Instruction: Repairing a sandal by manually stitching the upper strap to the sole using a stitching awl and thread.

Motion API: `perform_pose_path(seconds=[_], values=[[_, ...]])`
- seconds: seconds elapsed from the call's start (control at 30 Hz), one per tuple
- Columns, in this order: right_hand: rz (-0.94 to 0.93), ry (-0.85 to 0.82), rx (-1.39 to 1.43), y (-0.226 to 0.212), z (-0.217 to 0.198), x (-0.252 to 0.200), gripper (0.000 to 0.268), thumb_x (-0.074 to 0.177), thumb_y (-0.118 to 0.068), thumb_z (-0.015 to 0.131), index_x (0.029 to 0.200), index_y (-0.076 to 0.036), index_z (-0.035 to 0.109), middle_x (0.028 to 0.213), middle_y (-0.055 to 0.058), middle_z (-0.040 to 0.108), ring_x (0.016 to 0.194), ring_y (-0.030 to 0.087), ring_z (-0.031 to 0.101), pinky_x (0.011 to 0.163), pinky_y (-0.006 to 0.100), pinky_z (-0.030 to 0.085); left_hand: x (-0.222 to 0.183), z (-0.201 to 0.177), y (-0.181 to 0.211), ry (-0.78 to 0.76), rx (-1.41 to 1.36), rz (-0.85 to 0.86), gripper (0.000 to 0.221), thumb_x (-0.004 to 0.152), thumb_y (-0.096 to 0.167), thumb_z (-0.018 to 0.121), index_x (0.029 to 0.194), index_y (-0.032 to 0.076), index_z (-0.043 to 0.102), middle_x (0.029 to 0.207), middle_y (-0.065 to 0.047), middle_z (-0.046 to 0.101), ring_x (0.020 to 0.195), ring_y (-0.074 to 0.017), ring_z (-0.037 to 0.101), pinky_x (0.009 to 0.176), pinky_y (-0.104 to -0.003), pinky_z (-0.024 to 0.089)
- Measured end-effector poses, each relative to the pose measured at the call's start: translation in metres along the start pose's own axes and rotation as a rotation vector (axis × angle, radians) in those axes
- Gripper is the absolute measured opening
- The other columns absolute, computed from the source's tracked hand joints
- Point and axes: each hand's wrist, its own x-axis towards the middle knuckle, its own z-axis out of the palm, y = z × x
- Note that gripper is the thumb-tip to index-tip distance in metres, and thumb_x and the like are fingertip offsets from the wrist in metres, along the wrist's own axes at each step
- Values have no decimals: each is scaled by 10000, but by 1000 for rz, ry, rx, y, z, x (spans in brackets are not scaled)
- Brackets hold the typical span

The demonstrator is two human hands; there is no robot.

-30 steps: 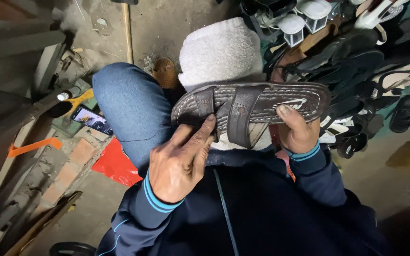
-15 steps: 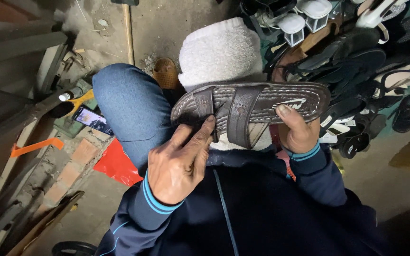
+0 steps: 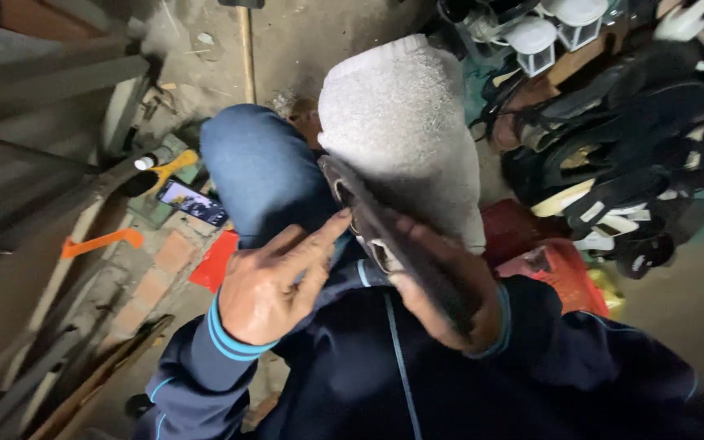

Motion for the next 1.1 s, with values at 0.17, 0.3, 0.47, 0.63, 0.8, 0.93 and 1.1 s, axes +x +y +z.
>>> perform_pose_path(seconds=[0.17, 0.3, 0.47, 0.63, 0.8, 0.93, 1.1], values=[[62, -359, 44, -24, 0, 24, 429, 1050, -106, 490, 1455, 37, 472, 1534, 223, 505, 1458, 308, 497, 1261, 394, 363, -13, 13, -21, 84, -55, 87, 371, 1110, 221, 484, 1464, 203, 595, 755, 19, 440, 556, -181, 344, 438, -325, 338], [-120, -246, 44, -34, -2, 28, 427, 1079, -54, 504, 1495, 8, 432, 1564, 268, 476, 1464, 367, 557, 1257, 436, 471, -9, 14, -27, 98, -101, 125, 349, 1102, 168, 509, 1436, 159, 610, 760, -21, 448, 549, -213, 315, 466, -331, 330], [-146, -240, -5, -26, -4, 26, 452, 1075, -90, 510, 1504, 16, 416, 1574, 266, 458, 1479, 370, 529, 1232, 432, 495, 0, 19, -30, 104, -72, 188, 342, 1080, 106, 552, 1413, 126, 624, 748, -25, 403, 535, -213, 297, 462, -336, 328], [-182, -200, -43, -24, -8, 31, 473, 1073, -129, 561, 1499, 27, 426, 1558, 263, 482, 1469, 361, 543, 1210, 435, 524, 8, 18, -25, 131, 78, 224, 339, 1086, 192, 520, 1389, 137, 661, 753, 1, 385, 497, -198, 301, 411, -335, 340], [-242, -208, -103, -19, -9, 32, 412, 1109, -105, 320, 1452, 66, 471, 1514, 305, 506, 1411, 413, 595, 1158, 450, 526, 13, 24, -21, -32, -642, -44, 407, 1083, 243, 503, 1383, -18, 589, 1284, -159, 725, 1139, -241, 739, 997, -336, 591], [-243, -217, -81, -21, -12, 36, 418, 1107, -141, 365, 1443, 86, 464, 1499, 323, 507, 1414, 449, 577, 1179, 489, 524, 12, 27, -23, -13, -703, -101, 375, 1069, 211, 530, 1354, -19, 611, 1290, -173, 718, 1189, -255, 726, 1040, -346, 591], [-276, -170, -136, -16, -8, 33, 405, 1094, -144, 396, 1401, 96, 509, 1452, 332, 545, 1364, 439, 619, 1163, 455, 534, 15, 28, -25, 90, -119, 167, 330, 1076, 73, 515, 1381, 67, 639, 790, -38, 521, 530, -219, 417, 511, -365, 436]])
